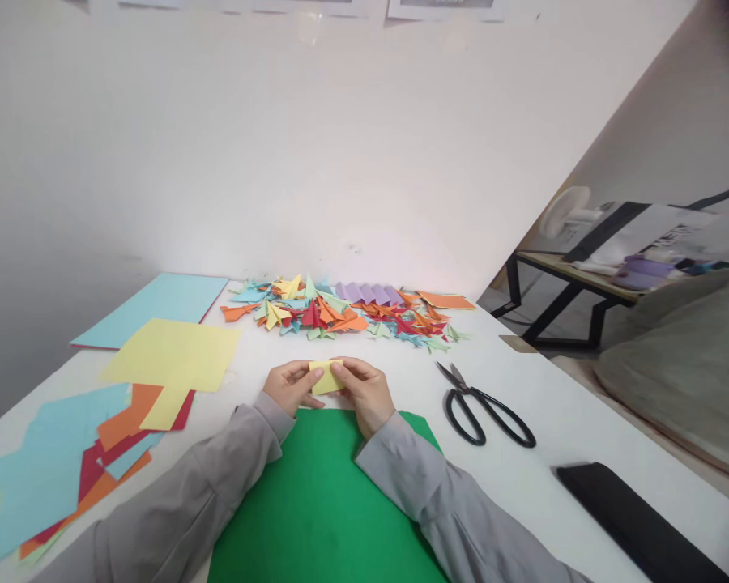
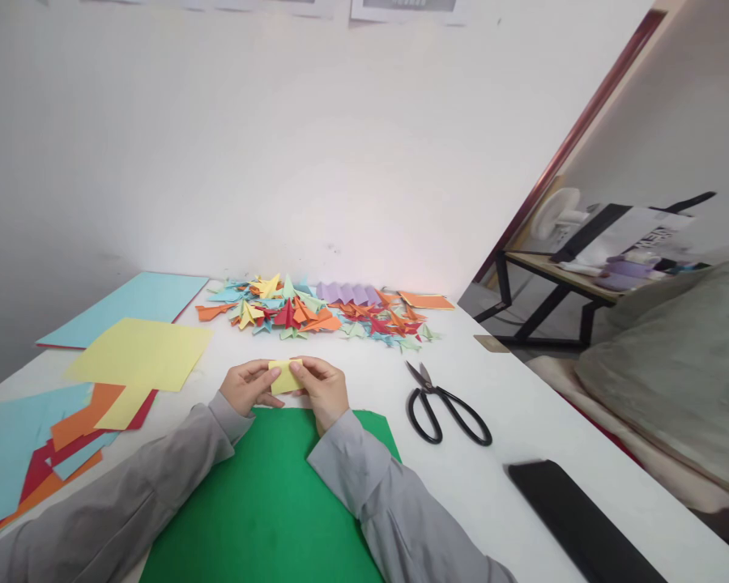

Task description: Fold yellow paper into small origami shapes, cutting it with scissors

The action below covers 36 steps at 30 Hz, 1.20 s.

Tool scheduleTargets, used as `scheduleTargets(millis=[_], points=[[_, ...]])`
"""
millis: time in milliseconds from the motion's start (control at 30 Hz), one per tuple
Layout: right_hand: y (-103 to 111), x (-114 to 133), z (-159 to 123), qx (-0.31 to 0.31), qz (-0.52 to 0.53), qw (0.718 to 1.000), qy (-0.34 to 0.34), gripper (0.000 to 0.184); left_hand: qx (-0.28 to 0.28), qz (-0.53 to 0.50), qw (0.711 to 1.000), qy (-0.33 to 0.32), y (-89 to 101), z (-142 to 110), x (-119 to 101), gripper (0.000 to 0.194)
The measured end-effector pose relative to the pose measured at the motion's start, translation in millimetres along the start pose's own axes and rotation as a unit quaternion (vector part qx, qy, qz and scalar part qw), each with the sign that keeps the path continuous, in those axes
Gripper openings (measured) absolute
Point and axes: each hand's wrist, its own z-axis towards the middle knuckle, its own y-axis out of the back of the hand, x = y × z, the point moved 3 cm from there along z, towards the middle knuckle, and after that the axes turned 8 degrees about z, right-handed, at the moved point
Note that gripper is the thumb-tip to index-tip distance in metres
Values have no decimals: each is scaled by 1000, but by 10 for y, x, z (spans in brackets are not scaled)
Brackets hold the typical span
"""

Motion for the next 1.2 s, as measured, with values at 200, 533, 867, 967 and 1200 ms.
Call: scheduleTargets(millis=[200, 533, 867, 967, 1200], points=[[-16, 17, -11, 15, -22, 1000, 4, 21, -15, -13, 1000, -8, 10, 9, 7, 48], [-11, 26, -15, 4, -43, 999, 12, 18, -24, -34, 999, -20, 15, 7, 13, 43], [-16, 32, -14, 11, -37, 999, 9, 17, -30, -22, 999, -25, 25, 14, 18, 42], [-18, 40, -18, 18, -34, 999, 13, 14, -31, -20, 999, -25, 30, 19, 28, 41], [-25, 44, -19, 21, -18, 999, 20, 12, -34, -36, 998, -29, 22, 4, 24, 38]])
